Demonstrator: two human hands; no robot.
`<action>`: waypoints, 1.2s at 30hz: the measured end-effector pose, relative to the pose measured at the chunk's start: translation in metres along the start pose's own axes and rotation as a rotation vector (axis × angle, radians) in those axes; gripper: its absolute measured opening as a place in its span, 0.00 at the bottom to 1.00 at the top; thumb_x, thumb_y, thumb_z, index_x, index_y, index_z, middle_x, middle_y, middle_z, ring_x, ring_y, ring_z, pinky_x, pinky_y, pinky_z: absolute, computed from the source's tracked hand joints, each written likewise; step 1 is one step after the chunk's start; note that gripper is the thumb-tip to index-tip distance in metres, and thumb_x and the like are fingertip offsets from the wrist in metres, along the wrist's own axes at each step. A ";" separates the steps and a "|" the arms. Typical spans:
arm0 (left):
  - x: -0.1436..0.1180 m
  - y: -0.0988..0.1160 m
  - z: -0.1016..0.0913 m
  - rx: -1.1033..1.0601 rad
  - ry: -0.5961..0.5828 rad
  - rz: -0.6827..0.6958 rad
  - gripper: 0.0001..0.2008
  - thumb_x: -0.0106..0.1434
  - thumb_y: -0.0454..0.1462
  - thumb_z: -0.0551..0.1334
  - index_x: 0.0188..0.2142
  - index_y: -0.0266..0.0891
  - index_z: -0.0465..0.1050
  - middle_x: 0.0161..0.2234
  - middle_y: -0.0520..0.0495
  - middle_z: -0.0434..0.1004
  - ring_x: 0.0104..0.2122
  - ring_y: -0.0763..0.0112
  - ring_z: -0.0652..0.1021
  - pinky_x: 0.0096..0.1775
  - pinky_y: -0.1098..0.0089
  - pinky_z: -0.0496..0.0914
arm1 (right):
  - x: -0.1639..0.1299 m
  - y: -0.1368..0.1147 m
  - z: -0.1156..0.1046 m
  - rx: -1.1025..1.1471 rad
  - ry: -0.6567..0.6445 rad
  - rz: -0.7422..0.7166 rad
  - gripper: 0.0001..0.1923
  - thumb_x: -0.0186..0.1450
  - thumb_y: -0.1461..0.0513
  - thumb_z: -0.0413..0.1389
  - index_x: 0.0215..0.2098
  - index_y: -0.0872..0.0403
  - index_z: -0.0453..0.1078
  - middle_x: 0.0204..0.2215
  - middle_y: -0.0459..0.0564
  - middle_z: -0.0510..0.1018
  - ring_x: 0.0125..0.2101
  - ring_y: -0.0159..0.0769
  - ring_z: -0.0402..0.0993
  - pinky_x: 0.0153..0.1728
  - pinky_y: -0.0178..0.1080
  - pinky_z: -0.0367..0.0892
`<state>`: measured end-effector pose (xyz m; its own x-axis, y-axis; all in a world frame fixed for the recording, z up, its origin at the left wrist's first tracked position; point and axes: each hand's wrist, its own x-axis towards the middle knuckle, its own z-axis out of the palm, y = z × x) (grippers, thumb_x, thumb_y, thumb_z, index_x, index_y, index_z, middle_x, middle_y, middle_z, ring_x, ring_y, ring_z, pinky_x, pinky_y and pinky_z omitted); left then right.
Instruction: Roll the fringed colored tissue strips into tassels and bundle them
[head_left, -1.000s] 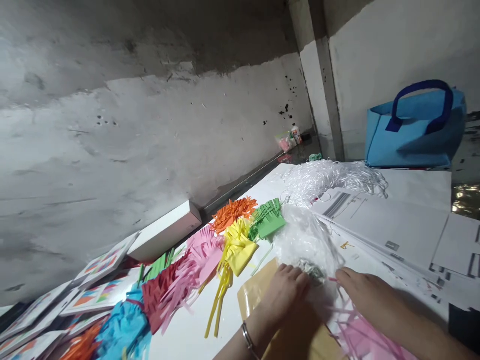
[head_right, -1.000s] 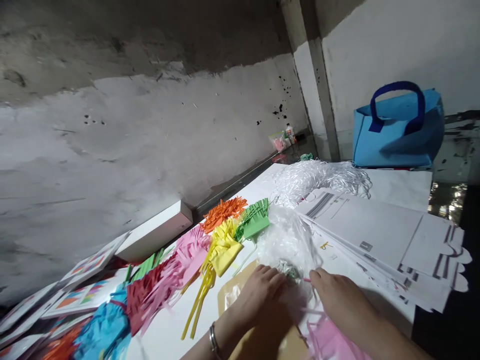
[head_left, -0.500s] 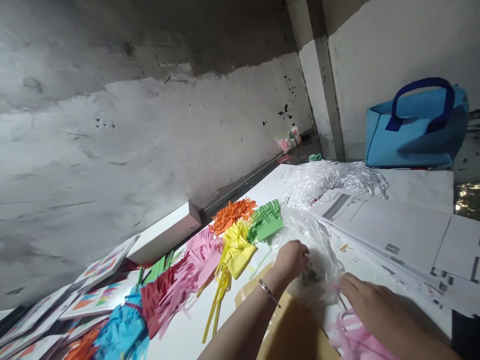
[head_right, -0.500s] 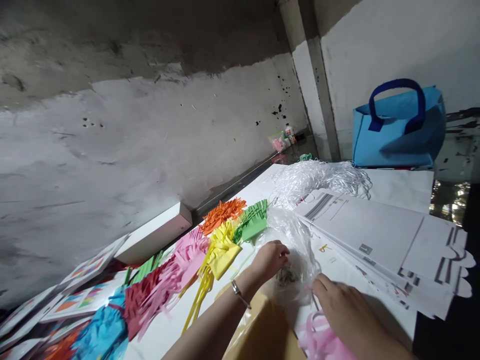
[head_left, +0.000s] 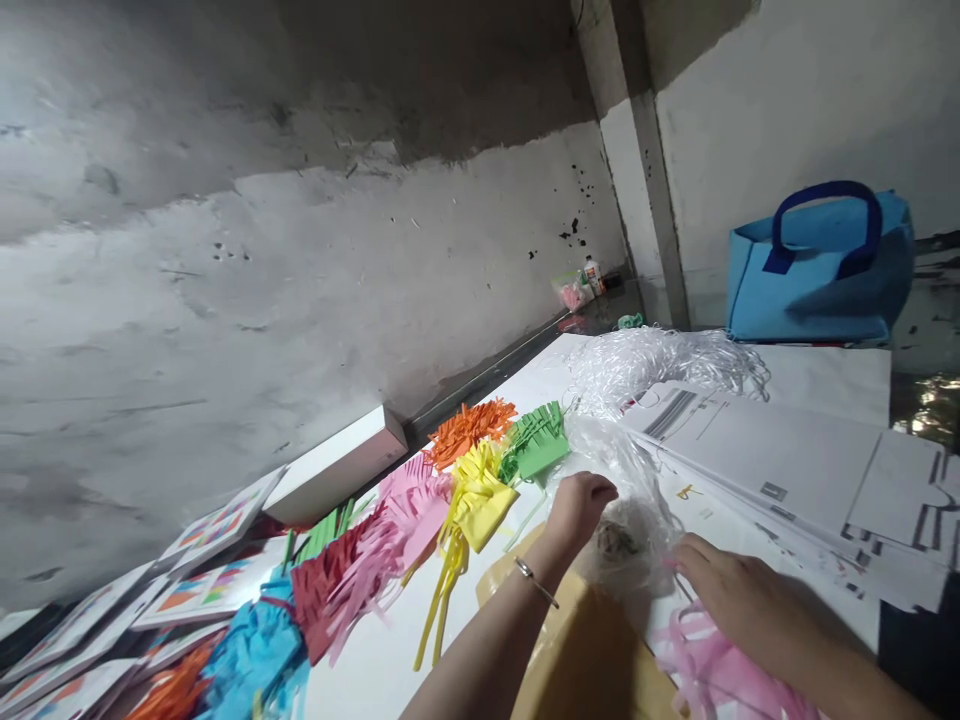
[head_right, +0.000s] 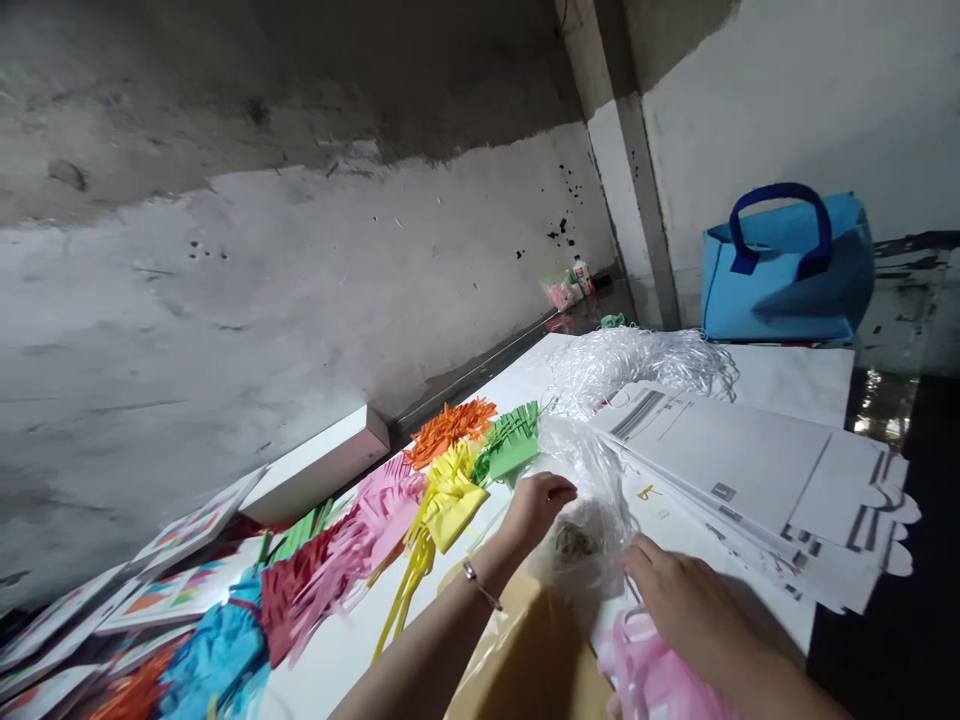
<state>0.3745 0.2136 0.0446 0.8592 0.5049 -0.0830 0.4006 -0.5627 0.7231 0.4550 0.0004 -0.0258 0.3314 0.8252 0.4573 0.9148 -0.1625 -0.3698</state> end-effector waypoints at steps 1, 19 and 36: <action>-0.009 0.002 -0.003 -0.117 0.018 -0.012 0.16 0.67 0.47 0.65 0.39 0.34 0.77 0.36 0.45 0.80 0.37 0.63 0.80 0.42 0.59 0.76 | 0.001 0.001 -0.004 0.025 -0.001 0.001 0.17 0.70 0.72 0.43 0.31 0.50 0.67 0.26 0.43 0.76 0.20 0.35 0.76 0.19 0.36 0.57; -0.277 0.014 0.021 -1.173 0.363 -0.098 0.19 0.52 0.48 0.78 0.29 0.34 0.78 0.20 0.51 0.75 0.17 0.78 0.73 0.21 0.75 0.68 | -0.052 -0.147 -0.051 0.304 0.020 -0.461 0.12 0.73 0.62 0.49 0.41 0.48 0.76 0.30 0.47 0.83 0.29 0.38 0.81 0.37 0.36 0.75; -0.413 -0.029 0.057 -0.499 0.835 0.029 0.12 0.70 0.47 0.62 0.43 0.44 0.79 0.33 0.43 0.80 0.32 0.63 0.78 0.38 0.63 0.75 | -0.077 -0.243 -0.042 0.598 -0.648 -0.323 0.18 0.74 0.58 0.45 0.26 0.51 0.57 0.21 0.42 0.69 0.23 0.31 0.67 0.24 0.33 0.57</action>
<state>0.0257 -0.0159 0.0193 0.2867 0.9053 0.3135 0.0370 -0.3374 0.9406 0.2167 -0.0463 0.0633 -0.2761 0.9513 0.1372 0.6096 0.2836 -0.7402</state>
